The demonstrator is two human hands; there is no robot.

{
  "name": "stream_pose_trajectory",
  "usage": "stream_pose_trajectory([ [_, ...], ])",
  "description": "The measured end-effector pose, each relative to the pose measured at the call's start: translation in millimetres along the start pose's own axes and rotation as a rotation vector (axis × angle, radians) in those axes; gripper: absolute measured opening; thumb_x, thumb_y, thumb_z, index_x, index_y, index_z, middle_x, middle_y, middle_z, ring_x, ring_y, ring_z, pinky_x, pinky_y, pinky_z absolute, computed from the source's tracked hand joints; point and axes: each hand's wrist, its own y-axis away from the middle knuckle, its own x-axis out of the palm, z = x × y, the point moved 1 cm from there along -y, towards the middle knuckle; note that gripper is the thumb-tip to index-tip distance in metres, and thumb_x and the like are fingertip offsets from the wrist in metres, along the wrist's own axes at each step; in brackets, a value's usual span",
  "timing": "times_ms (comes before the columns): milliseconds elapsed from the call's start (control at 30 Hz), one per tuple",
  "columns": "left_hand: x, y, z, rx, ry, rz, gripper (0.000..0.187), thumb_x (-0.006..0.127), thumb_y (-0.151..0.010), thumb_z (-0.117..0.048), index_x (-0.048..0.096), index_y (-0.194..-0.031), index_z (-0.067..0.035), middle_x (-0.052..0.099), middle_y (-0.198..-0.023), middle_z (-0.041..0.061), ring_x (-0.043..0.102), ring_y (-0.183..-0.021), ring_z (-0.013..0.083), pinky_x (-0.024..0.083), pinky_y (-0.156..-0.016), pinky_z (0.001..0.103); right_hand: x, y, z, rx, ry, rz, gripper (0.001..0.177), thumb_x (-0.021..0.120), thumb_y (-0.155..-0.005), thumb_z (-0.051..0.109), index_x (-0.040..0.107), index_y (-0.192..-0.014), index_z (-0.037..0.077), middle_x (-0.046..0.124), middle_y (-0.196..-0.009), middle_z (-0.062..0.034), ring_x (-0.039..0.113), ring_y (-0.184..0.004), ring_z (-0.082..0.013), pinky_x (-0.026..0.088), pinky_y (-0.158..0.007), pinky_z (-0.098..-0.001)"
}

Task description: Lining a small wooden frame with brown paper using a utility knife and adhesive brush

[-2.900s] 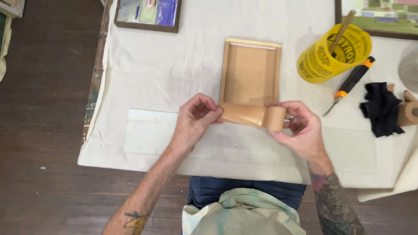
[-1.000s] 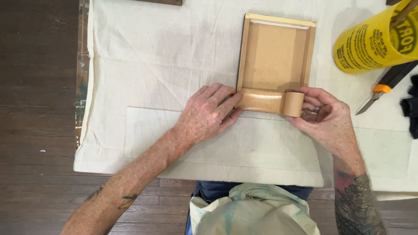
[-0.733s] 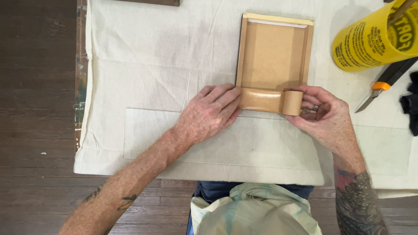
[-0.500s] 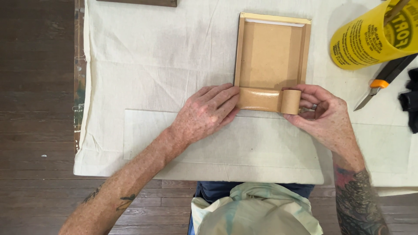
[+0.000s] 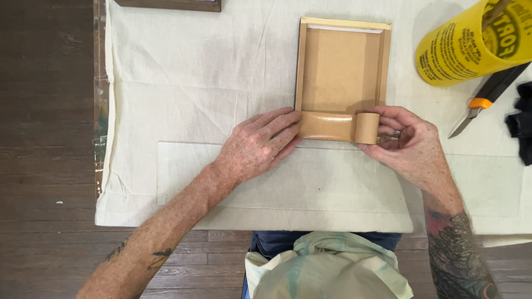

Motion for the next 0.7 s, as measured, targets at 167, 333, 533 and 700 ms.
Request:
stream_pose_trajectory([
  [167, 2.1, 1.1, 0.3, -0.003, 0.01, 0.007, 0.014, 0.068, -0.104, -0.013, 0.072, -0.105, 0.0, 0.069, -0.125, 0.014, 0.069, -0.115, 0.0303, 0.06, -0.095, 0.039, 0.6, 2.8, 13.0, -0.041, 0.095, 0.019, 0.06, 0.078, -0.077, -0.007, 0.057, -0.132, 0.001, 0.066, -0.13, -0.0111, 0.066, -0.1, -0.0147, 0.061, -0.088, -0.0254],
  [333, 1.1, -0.5, -0.5, -0.005, 0.009, 0.028, 0.015, 0.067, -0.104, -0.014, 0.073, -0.106, -0.001, 0.07, -0.124, 0.014, 0.07, -0.113, 0.0294, 0.06, -0.096, 0.038, -6.1, 5.4, 12.4, -0.089, 0.192, 0.002, 0.056, 0.079, -0.08, -0.004, 0.057, -0.13, 0.004, 0.066, -0.115, -0.0078, 0.065, -0.099, -0.0124, 0.06, -0.082, -0.023],
  [533, -6.1, -6.6, -5.2, -0.039, -0.012, 0.068, 0.015, 0.064, -0.105, -0.013, 0.072, -0.111, -0.002, 0.069, -0.123, 0.01, 0.071, -0.109, 0.0243, 0.06, -0.092, 0.035, -31.3, 4.8, 4.5, -0.206, 0.455, -0.003, 0.055, 0.074, -0.074, -0.005, 0.059, -0.125, 0.007, 0.055, -0.125, -0.006, 0.057, -0.088, -0.0106, 0.046, -0.056, -0.0201],
  [700, -9.5, -10.2, -8.6, -0.076, -0.004, 0.077, 0.013, 0.069, -0.103, -0.013, 0.072, -0.11, -0.003, 0.071, -0.124, 0.011, 0.073, -0.106, 0.0247, 0.06, -0.091, 0.035, -67.0, 8.0, -5.2, -0.096, 0.463, 0.021, 0.052, 0.078, -0.076, -0.001, 0.065, -0.126, 0.007, 0.061, -0.102, -0.0047, 0.056, -0.076, -0.0091, 0.053, -0.066, -0.0208],
])
